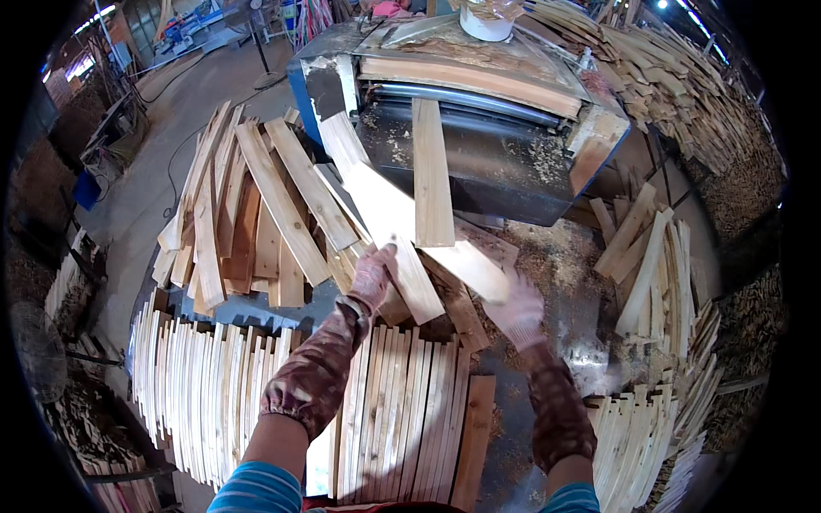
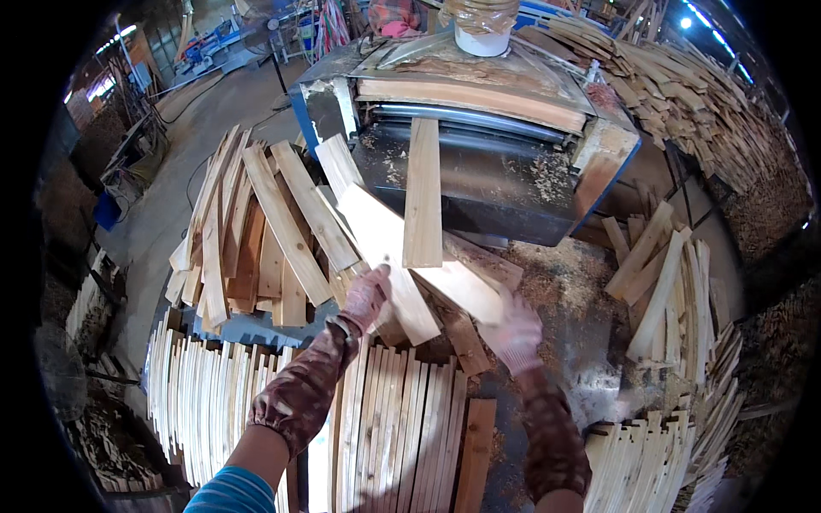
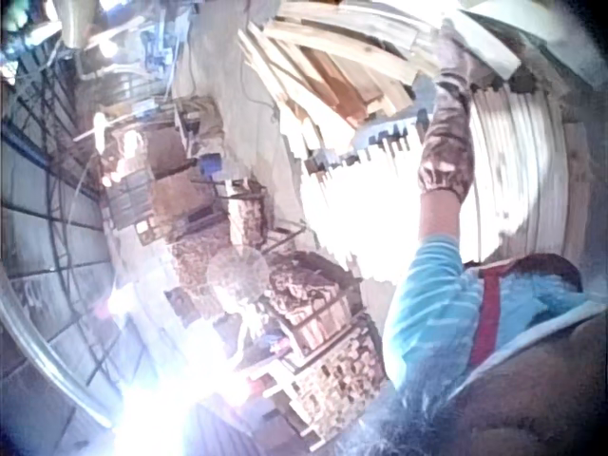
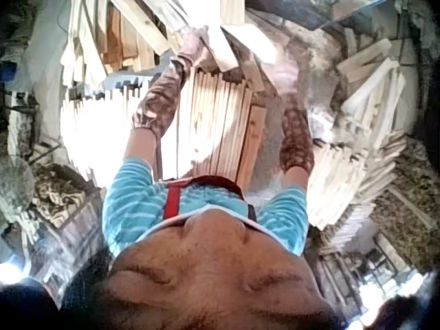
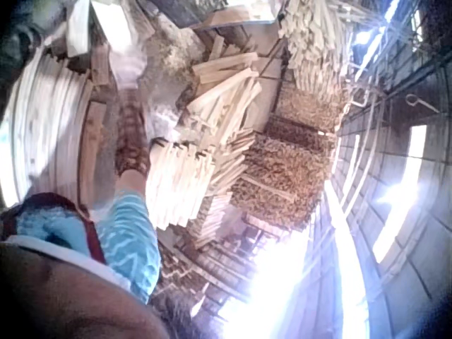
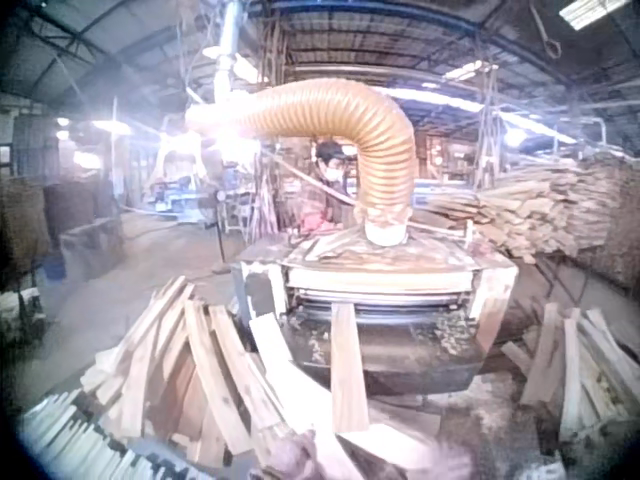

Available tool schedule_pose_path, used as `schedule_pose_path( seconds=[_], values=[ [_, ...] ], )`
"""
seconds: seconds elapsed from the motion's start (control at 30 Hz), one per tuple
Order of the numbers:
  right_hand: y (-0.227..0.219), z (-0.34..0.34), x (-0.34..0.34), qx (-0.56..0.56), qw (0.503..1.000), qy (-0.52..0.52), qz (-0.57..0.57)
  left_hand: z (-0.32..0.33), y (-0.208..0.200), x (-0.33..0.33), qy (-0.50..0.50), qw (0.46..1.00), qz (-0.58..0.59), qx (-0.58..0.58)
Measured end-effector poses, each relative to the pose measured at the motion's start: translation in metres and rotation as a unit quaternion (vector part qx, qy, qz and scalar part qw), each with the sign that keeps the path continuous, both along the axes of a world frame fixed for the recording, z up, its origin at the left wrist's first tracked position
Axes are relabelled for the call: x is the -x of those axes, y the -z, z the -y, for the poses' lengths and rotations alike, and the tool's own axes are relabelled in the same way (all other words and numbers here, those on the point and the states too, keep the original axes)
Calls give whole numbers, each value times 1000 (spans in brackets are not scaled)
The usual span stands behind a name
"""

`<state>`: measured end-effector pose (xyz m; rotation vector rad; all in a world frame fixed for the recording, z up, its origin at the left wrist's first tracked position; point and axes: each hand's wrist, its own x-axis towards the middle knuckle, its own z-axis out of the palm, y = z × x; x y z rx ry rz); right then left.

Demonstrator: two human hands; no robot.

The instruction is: The person repeatedly picks up thin wooden planks from a pile, inspects them, and places them into a neat stack. The person also gathers a large stack of planks and carries them to a storage rack in the workshop.

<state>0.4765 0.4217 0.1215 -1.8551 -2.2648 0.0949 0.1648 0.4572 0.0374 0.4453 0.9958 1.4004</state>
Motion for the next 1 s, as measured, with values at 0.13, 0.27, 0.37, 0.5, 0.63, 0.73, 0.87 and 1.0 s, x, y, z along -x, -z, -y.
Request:
schedule_pose_path(
  seconds=[0.13,0.27,0.37,0.5,0.63,0.73,0.87,1.0],
  values=[
    [63,161,-91,100,976,143,-128,11,-45,-7,2,999,39,-35],
    [115,359,-95,122,931,299,-170,45,-67,11,19,997,54,-43],
    [101,432,-53,178,851,371,-327,88,-73,14,20,999,21,-45],
    [94,446,-37,184,736,349,-549,150,-81,18,17,988,151,-8],
    [85,454,-44,310,607,284,-674,203,-66,31,206,852,457,-154],
    [86,458,-54,371,698,175,-586,231,-61,25,242,819,471,-222],
    [80,457,-64,399,877,72,-257,259,-75,23,220,846,443,-197],
    [114,423,-80,596,791,33,-132,269,-78,33,187,867,438,-149]
  ],
)
